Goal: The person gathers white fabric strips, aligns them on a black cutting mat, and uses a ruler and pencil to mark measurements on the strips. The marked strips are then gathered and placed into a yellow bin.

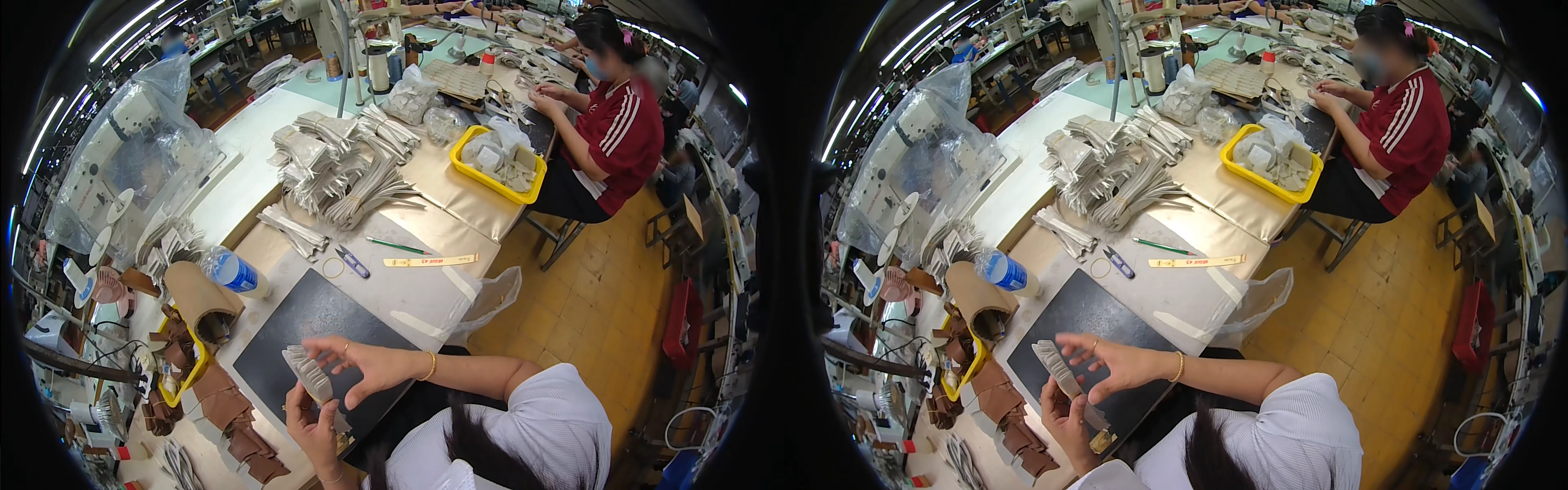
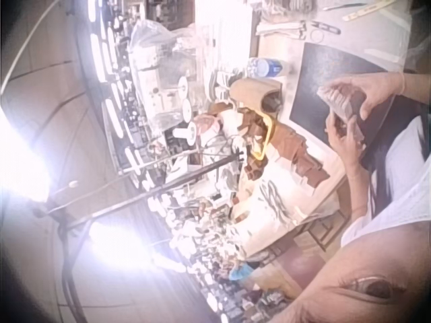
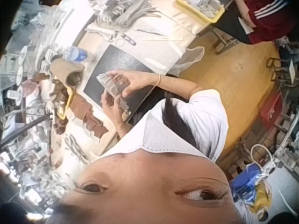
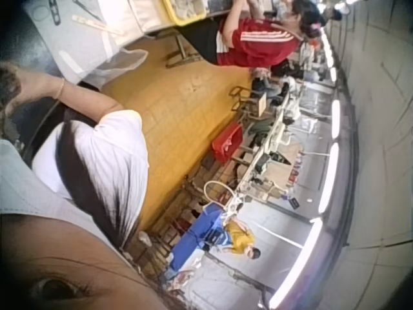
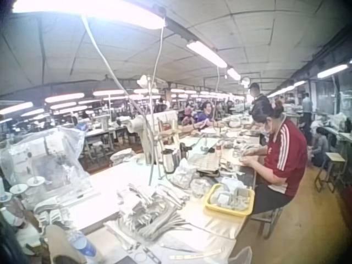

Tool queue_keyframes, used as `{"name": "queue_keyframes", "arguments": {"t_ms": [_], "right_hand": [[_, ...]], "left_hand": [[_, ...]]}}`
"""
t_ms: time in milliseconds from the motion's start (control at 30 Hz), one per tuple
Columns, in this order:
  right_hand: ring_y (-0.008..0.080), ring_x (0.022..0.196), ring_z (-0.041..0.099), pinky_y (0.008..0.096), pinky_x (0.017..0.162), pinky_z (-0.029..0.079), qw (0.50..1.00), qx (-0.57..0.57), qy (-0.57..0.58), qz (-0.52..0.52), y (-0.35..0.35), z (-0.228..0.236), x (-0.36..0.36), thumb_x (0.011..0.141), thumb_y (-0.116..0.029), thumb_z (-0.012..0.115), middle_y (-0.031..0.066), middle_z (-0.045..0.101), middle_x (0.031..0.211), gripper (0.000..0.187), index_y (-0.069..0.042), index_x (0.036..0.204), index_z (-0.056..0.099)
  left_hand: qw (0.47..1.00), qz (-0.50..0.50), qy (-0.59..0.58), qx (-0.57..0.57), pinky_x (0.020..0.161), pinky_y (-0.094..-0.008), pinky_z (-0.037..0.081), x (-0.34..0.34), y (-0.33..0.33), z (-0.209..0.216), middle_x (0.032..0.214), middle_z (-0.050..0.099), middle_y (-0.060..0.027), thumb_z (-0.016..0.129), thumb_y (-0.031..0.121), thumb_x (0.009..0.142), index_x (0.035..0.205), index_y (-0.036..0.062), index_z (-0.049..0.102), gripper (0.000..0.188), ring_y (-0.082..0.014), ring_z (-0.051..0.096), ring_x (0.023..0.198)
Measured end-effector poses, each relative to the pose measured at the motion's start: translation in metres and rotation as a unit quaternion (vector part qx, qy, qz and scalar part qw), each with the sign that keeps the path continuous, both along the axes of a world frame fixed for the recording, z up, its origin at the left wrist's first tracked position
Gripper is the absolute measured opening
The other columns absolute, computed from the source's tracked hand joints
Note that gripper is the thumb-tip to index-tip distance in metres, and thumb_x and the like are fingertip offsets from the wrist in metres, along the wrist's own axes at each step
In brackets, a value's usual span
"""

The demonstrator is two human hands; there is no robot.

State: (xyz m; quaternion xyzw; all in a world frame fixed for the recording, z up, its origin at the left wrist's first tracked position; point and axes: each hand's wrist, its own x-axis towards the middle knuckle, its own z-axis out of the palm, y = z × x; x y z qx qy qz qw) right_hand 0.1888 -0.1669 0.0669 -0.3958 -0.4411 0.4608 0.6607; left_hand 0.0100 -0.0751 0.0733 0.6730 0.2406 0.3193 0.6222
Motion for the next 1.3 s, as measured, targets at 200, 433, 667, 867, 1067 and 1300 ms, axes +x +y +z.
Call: {"name": "queue_keyframes", "arguments": {"t_ms": [200,433,667,867,1067,1300], "right_hand": [[0.0157,0.117,0.054,0.0356,0.106,0.044,0.996,-0.026,-0.059,0.054,-0.004,0.001,0.003,0.085,-0.031,0.08,0.0051,0.051,0.12,0.068,-0.002,0.138,0.048],[0.015,0.116,0.056,0.0343,0.105,0.045,0.997,-0.048,-0.056,0.027,-0.013,0.007,0.012,0.081,-0.022,0.084,0.0037,0.054,0.122,0.071,-0.001,0.138,0.048],[0.0108,0.093,0.062,0.0285,0.09,0.048,0.989,-0.04,-0.049,-0.131,-0.038,0.043,0.069,0.073,-0.009,0.086,-0.0002,0.064,0.099,0.05,-0.006,0.116,0.059],[0.0245,0.103,0.061,0.0369,0.092,0.048,0.73,-0.041,-0.562,-0.387,-0.03,0.101,0.185,0.067,-0.014,0.084,0.0062,0.064,0.11,0.054,-0.005,0.117,0.063],[0.0247,0.108,0.06,0.0401,0.093,0.048,0.505,-0.088,-0.774,-0.371,0.044,0.037,0.261,0.078,-0.003,0.068,0.0061,0.062,0.111,0.045,-0.012,0.122,0.06],[0.0285,0.113,0.058,0.0454,0.098,0.045,0.567,-0.229,-0.746,-0.263,0.084,-0.031,0.273,0.077,-0.001,0.065,0.0061,0.058,0.118,0.05,-0.014,0.125,0.058]], "left_hand": [[0.994,0.001,-0.015,0.107,0.089,-0.0304,0.048,0.009,-0.007,-0.008,0.118,0.057,-0.0095,0.082,0.015,0.081,0.129,-0.0008,0.057,0.057,-0.0189,0.058,0.104],[0.976,-0.004,0.039,0.214,0.088,-0.0297,0.049,0.015,-0.016,-0.004,0.12,0.056,-0.0106,0.079,0.017,0.085,0.126,0.001,0.06,0.048,-0.0195,0.058,0.107],[0.955,-0.016,0.092,0.282,0.094,-0.0374,0.048,0.028,-0.021,0.003,0.127,0.057,-0.0154,0.079,0.005,0.08,0.124,0.0036,0.062,0.048,-0.0301,0.058,0.113],[0.95,-0.003,0.186,0.252,0.097,-0.0393,0.045,0.025,-0.014,-0.045,0.125,0.057,-0.0153,0.074,0.01,0.086,0.125,0.0031,0.062,0.041,-0.0316,0.056,0.115],[0.914,0.005,0.201,0.353,0.098,-0.0411,0.041,0.029,-0.021,-0.08,0.119,0.06,-0.0103,0.073,0.01,0.084,0.12,0.0059,0.065,0.037,-0.0295,0.055,0.116],[0.916,0.011,0.202,0.345,0.097,-0.0415,0.041,0.031,-0.019,-0.077,0.115,0.061,-0.0082,0.073,0.008,0.083,0.114,0.0062,0.067,0.032,-0.0283,0.055,0.115]]}}
